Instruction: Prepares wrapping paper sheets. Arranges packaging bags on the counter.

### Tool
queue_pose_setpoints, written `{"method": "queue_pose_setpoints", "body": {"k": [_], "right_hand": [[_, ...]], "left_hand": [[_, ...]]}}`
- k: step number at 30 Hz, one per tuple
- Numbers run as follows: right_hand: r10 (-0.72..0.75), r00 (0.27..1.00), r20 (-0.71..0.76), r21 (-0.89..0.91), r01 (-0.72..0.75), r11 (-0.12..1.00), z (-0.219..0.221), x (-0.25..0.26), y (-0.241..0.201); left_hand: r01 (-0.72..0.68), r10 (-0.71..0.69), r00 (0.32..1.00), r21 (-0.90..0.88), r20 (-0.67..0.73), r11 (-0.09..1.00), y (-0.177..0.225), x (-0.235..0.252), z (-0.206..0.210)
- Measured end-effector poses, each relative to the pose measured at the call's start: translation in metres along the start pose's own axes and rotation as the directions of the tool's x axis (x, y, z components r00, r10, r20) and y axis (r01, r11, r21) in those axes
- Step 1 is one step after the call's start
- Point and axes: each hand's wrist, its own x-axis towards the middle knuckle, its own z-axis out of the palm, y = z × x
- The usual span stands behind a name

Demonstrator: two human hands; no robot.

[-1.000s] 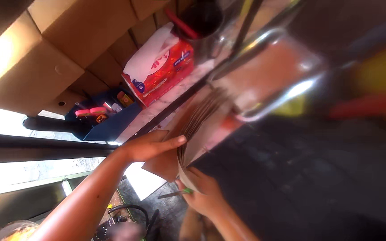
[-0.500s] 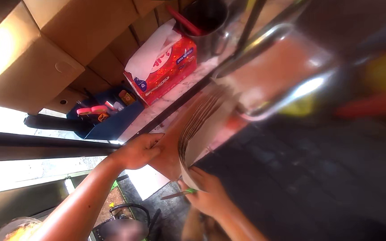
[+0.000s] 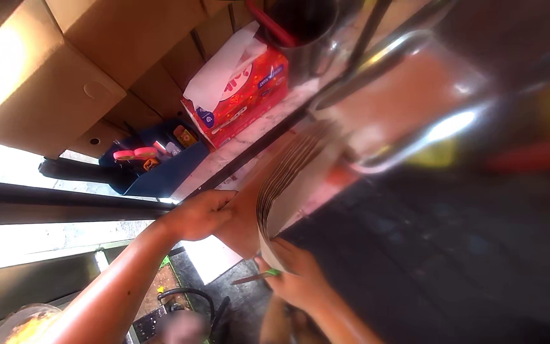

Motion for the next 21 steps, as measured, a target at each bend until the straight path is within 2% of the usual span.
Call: {"method": "queue_pose_setpoints", "body": {"k": [8,12,16,18,21], "right_hand": [[0.030,0.998,0.050,-0.055,-0.027,0.998,-0.004,0.002,-0.004],[0.054,0.990,0.132,-0.092,-0.042,0.995,-0.010,0.000,-0.007],[0.042,0.993,0.107,-0.010,-0.041,0.999,-0.011,-0.013,0.001],[0.080,0.991,0.105,0.039,-0.084,0.996,-0.012,-0.025,0.005],[0.132,0.984,0.119,0.106,-0.145,0.984,-0.009,-0.052,0.015]], "left_hand": [[-0.017,0.017,1.000,-0.012,0.004,1.000,0.014,0.005,-0.004],[0.039,-0.032,0.996,-0.097,0.079,0.994,0.020,0.003,-0.010],[0.135,-0.112,0.987,-0.213,0.118,0.968,0.026,0.001,-0.010],[0.183,-0.158,0.979,-0.215,0.129,0.959,0.027,0.002,-0.012],[0.183,-0.159,0.979,-0.202,0.128,0.962,0.030,0.004,-0.015]]}}
